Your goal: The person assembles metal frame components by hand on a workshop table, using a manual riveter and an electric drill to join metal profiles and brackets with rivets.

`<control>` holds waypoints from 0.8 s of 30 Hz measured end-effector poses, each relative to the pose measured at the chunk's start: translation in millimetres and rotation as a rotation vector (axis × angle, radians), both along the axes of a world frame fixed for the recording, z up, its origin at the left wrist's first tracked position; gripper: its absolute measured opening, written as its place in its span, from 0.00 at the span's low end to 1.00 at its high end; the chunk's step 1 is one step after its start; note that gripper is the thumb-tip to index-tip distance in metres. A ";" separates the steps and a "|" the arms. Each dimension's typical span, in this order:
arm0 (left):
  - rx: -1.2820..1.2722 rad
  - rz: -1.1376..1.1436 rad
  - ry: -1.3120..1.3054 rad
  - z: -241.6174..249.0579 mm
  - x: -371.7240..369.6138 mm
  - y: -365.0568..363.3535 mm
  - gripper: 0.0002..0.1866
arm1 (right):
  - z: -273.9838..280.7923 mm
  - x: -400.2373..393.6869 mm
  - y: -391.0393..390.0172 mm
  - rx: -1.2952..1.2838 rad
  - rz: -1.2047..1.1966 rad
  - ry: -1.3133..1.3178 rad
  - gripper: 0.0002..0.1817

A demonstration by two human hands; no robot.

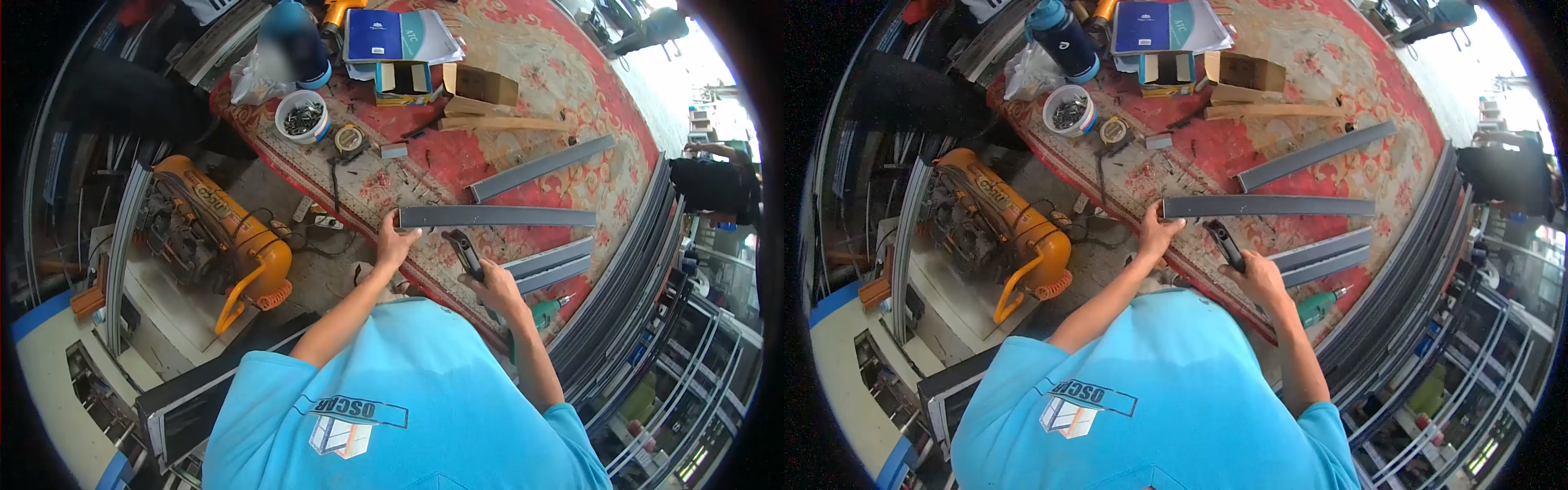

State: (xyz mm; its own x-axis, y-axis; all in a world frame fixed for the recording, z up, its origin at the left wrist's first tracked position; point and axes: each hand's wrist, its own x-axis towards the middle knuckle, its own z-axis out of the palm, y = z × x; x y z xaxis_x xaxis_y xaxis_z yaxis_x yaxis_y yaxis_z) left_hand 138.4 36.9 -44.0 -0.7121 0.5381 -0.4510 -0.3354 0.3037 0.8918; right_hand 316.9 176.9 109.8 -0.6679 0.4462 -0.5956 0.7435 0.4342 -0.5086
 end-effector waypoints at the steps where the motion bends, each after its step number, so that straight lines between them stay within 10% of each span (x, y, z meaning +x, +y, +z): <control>1: -0.080 0.000 0.200 -1.2 1.9 1.2 0.31 | 5.9 8.8 -2.1 -0.013 -0.004 -0.039 0.26; 17: -0.029 -0.014 -0.076 0.2 -12.8 0.5 0.16 | 61.7 69.8 -42.6 -0.032 -0.485 0.077 0.14; 24: -0.244 -0.306 0.623 -15.3 -27.0 -20.8 0.26 | 79.5 63.6 -46.4 -0.007 -0.423 -0.056 0.12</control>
